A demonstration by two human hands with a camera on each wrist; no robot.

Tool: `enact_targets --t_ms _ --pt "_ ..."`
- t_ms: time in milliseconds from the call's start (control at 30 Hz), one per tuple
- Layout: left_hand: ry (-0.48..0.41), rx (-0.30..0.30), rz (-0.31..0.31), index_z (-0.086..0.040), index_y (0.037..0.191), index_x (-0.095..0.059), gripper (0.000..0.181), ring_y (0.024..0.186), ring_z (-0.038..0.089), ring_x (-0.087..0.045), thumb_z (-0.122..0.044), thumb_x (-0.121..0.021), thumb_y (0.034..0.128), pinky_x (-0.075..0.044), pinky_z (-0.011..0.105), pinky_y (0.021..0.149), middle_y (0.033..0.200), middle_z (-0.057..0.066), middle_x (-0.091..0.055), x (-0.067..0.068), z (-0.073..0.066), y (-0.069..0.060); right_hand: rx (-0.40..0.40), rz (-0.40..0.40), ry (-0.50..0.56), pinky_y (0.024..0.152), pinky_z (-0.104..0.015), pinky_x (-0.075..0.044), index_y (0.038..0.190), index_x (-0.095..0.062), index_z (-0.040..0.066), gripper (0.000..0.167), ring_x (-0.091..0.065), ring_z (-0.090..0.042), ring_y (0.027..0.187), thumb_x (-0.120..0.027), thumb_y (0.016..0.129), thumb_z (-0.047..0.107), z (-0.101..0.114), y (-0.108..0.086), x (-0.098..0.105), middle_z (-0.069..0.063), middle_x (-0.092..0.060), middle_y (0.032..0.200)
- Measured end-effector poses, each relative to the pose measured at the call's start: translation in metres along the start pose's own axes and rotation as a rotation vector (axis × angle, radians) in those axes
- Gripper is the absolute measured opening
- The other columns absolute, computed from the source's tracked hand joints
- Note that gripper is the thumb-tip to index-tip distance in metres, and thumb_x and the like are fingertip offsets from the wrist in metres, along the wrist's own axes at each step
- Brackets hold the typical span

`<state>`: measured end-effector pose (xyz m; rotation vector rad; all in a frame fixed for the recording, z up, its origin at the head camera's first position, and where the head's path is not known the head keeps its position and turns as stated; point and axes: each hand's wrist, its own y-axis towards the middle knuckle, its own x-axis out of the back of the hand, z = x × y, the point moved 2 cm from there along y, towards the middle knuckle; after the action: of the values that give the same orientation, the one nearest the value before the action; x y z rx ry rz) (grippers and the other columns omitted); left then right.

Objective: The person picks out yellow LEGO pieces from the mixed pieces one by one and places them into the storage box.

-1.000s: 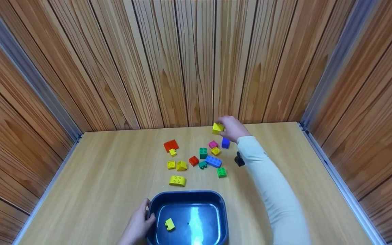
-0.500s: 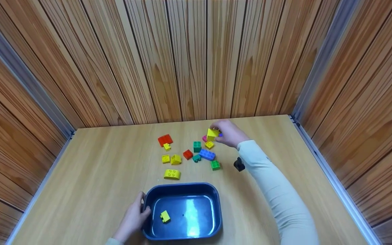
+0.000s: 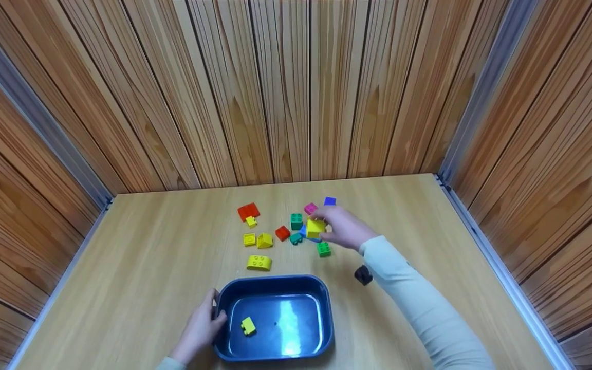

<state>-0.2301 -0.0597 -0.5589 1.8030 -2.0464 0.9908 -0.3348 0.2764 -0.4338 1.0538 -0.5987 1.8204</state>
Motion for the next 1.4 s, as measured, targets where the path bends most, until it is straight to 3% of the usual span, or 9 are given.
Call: enact_targets --t_ms 267,500,700,967,1133,1400 --pt "-0.011 -0.031 -0.014 0.002 0.146 -0.029 0.062 0.131 0.039 -0.038 -0.007 -0.058 0.0919 -0.036 0.052 0.105 0.143 0.026 -0.04 0.001 -0.001 0.001 0.077 0.048 -0.03 0.089 -0.035 -0.054 0.125 -0.062 0.018 0.042 -0.058 -0.013 0.105 -0.073 0.084 0.014 0.026 -0.015 -0.024 0.004 -0.062 0.121" --pt "0.0 -0.047 -0.008 0.001 0.143 -0.033 0.06 0.126 0.039 -0.045 -0.006 -0.06 0.0902 -0.04 0.052 0.102 0.138 0.026 -0.045 0.002 -0.001 0.0 0.163 0.17 -0.058 0.088 -0.032 -0.053 0.123 -0.063 0.02 0.038 -0.058 -0.008 0.102 -0.071 0.086 0.018 0.046 -0.024 -0.054 0.009 -0.062 0.115" --pt "0.039 -0.094 -0.024 0.0 0.135 -0.04 0.051 0.118 0.038 -0.053 -0.005 -0.06 0.0888 -0.045 0.051 0.097 0.129 0.026 -0.053 0.003 -0.001 -0.001 0.238 0.301 -0.047 0.088 -0.031 -0.053 0.124 -0.063 0.018 0.04 -0.059 -0.008 0.1 -0.072 0.085 0.018 0.063 -0.027 -0.082 0.008 -0.063 0.114" --pt "0.02 -0.068 -0.022 0.0 0.14 -0.037 0.056 0.122 0.039 -0.049 -0.005 -0.06 0.0896 -0.043 0.052 0.099 0.134 0.027 -0.049 0.002 0.001 -0.001 0.321 0.429 -0.056 0.088 -0.027 -0.052 0.123 -0.063 0.02 0.038 -0.057 -0.004 0.098 -0.071 0.086 0.018 0.074 -0.03 -0.117 0.01 -0.062 0.113" --pt "0.021 -0.084 -0.018 -0.001 0.134 -0.041 0.049 0.119 0.038 -0.052 -0.005 -0.06 0.0891 -0.044 0.052 0.098 0.13 0.026 -0.052 0.002 0.001 -0.001 0.347 0.462 -0.069 0.087 -0.027 -0.052 0.122 -0.063 0.02 0.038 -0.058 -0.004 0.097 -0.072 0.086 0.021 0.078 -0.029 -0.126 0.011 -0.062 0.112" --pt "0.01 -0.059 -0.011 0.0 0.14 -0.037 0.055 0.124 0.038 -0.047 -0.006 -0.06 0.0906 -0.042 0.051 0.101 0.136 0.025 -0.048 0.002 0.001 -0.001 0.387 0.521 -0.099 0.087 -0.026 -0.052 0.122 -0.063 0.022 0.043 -0.058 -0.002 0.101 -0.074 0.082 0.014 0.078 -0.033 -0.139 0.012 -0.063 0.114"
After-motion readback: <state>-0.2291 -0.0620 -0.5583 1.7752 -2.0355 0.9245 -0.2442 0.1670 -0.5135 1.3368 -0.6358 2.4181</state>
